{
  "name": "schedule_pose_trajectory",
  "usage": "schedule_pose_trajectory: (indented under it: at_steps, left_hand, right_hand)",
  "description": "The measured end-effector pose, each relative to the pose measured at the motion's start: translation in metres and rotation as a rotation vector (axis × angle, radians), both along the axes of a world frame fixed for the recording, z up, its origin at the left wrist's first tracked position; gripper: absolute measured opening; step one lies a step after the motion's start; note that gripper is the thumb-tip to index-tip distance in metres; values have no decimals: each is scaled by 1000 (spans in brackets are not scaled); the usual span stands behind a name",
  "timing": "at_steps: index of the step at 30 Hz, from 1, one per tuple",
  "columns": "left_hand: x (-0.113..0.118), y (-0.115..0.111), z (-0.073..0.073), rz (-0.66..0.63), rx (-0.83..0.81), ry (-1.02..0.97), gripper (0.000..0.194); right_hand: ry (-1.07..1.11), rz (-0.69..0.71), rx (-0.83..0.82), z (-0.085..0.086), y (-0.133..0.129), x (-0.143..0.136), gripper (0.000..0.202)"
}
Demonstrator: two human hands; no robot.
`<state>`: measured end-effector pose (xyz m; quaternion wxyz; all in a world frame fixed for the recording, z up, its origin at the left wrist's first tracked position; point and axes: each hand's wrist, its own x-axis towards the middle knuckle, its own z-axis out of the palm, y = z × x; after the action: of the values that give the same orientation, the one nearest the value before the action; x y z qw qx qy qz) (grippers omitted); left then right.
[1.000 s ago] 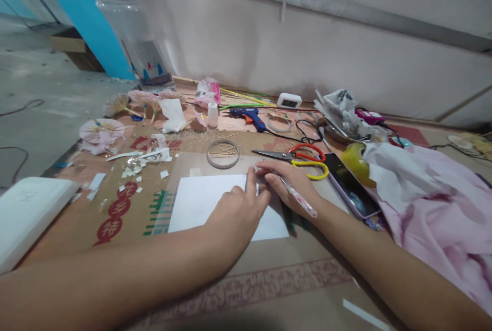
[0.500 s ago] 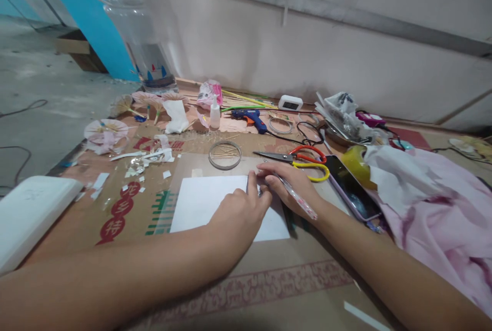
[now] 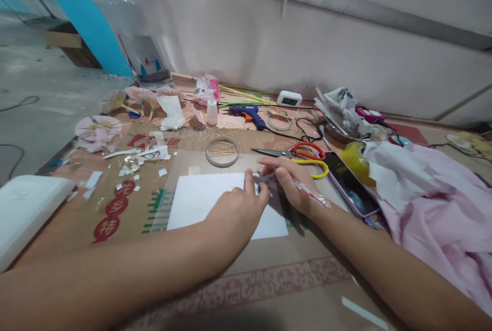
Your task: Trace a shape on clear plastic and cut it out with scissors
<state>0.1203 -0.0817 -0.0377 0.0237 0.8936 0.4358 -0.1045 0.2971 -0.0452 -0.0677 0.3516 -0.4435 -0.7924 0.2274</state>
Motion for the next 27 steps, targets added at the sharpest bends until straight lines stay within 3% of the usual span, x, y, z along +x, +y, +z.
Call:
schedule_pose_trajectory:
  at_steps: [6, 27]
  left_hand:
    - [-1, 0, -2, -15, 9, 7, 57]
    - [-1, -1, -3, -51, 48, 29, 61]
  right_hand:
    - [88, -111, -123, -1, 2, -11, 12]
    - [-19, -75, -203, -1, 6, -10, 13]
